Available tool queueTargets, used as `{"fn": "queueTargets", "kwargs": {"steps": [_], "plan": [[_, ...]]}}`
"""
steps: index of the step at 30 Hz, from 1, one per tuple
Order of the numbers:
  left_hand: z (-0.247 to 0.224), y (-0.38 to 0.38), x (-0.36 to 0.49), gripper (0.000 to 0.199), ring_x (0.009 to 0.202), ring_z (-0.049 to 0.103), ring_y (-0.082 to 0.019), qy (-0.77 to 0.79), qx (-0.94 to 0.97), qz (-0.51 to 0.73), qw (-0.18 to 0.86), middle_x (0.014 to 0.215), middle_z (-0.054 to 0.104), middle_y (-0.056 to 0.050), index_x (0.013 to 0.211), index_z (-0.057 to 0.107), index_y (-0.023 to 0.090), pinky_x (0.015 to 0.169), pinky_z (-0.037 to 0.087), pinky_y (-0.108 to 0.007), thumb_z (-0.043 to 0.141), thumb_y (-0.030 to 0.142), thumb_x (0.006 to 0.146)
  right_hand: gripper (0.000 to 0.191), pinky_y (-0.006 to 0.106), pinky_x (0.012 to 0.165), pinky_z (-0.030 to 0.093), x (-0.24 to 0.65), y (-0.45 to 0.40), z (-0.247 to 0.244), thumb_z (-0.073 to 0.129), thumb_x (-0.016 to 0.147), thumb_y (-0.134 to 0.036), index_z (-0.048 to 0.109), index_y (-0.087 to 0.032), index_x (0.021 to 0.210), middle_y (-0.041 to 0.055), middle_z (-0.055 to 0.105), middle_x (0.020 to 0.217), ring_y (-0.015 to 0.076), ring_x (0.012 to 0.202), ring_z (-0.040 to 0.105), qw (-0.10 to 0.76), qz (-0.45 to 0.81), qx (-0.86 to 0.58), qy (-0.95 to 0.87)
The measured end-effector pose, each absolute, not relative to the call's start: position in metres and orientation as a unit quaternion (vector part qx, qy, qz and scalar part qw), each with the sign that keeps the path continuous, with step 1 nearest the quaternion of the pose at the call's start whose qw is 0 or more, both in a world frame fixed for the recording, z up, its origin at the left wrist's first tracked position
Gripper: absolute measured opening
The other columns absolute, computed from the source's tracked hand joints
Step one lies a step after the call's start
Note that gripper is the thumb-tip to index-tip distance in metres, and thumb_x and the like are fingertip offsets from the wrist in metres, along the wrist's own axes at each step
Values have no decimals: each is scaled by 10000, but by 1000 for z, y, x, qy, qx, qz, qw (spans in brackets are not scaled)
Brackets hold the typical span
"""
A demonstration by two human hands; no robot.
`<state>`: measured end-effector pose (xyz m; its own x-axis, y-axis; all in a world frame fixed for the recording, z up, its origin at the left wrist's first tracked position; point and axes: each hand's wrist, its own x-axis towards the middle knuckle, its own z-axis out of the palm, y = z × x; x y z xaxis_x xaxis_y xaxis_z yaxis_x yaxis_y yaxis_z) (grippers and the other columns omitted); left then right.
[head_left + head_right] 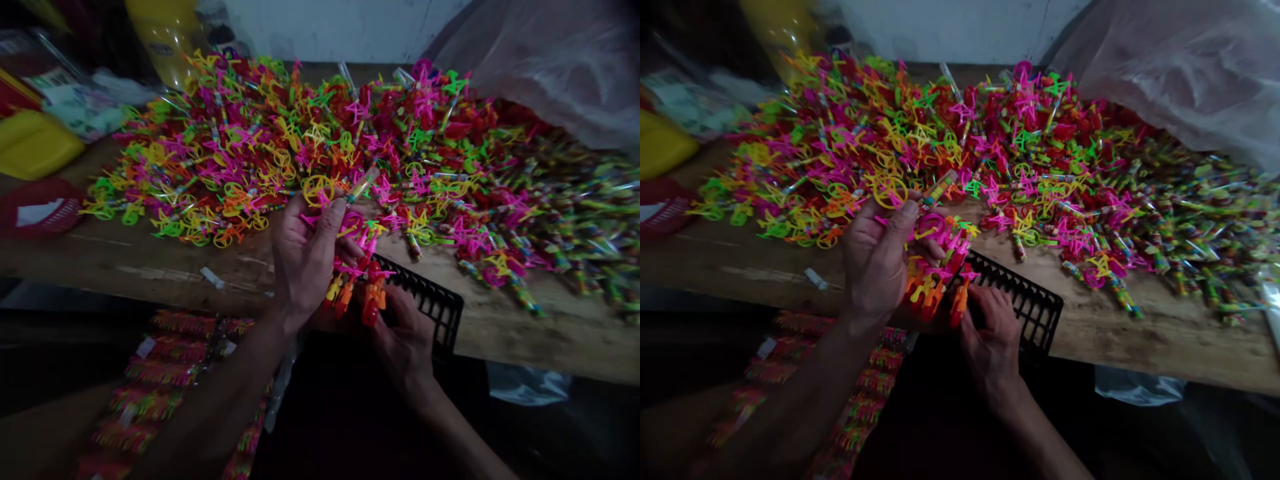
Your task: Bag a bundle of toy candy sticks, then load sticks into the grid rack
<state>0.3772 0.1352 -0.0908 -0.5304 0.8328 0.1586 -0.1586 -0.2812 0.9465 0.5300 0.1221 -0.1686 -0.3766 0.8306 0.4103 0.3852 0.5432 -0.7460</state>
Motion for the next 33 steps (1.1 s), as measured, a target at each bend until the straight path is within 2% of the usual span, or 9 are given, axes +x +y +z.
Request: {"fn": "queueTargets", "kwargs": {"steps": [6, 12, 16, 20, 27, 33], "plan": [[-91, 135, 377, 156, 446, 591, -73, 469, 338, 733, 357, 865, 693, -8, 987, 531, 214, 397, 467, -166, 557, 324, 879, 226, 351, 772, 431, 532, 121, -172, 537, 825, -126, 550, -203, 1037, 45, 632, 905, 185, 844, 573, 408, 225, -358, -809], [-90, 133, 377, 192, 446, 597, -77, 462, 343, 731, 367, 873, 688, -22, 1008, 518, 205, 392, 470, -170, 562, 335, 874, 246, 346, 773, 421, 527, 120, -167, 511, 806, -70, 544, -171, 1028, 33, 638, 828, 167, 755, 566, 415, 156, -324, -836], [-80, 130, 375, 207, 439, 586, -62, 483, 364, 722, 337, 922, 688, -41, 1012, 533, 191, 360, 428, -152, 573, 335, 869, 219, 363, 797, 416, 524, 120, -169, 526, 822, -79, 547, -164, 1023, 31, 642, 818, 160, 736, 563, 407, 169, -331, -834], [-61, 128, 379, 179, 455, 589, -69, 495, 399, 702, 321, 932, 694, -41, 1027, 517, 203, 379, 447, -172, 539, 320, 893, 123, 366, 795, 408, 521, 120, -173, 528, 853, -99, 550, -169, 951, 16, 619, 750, 146, 697, 529, 393, 168, -341, -837], [-57, 137, 391, 164, 402, 549, -56, 510, 449, 640, 359, 892, 695, -25, 1023, 531, 202, 364, 445, -169, 526, 311, 901, 107, 354, 767, 401, 519, 122, -177, 495, 871, -93, 544, -153, 945, 22, 581, 729, 149, 711, 499, 357, 175, -345, -850], [-57, 142, 389, 186, 477, 606, -84, 504, 416, 623, 430, 947, 691, -40, 1034, 519, 199, 412, 484, -185, 547, 307, 886, 96, 367, 792, 407, 522, 121, -174, 480, 899, -127, 550, -169, 948, 6, 570, 723, 155, 717, 509, 341, 207, -348, -848]]}}
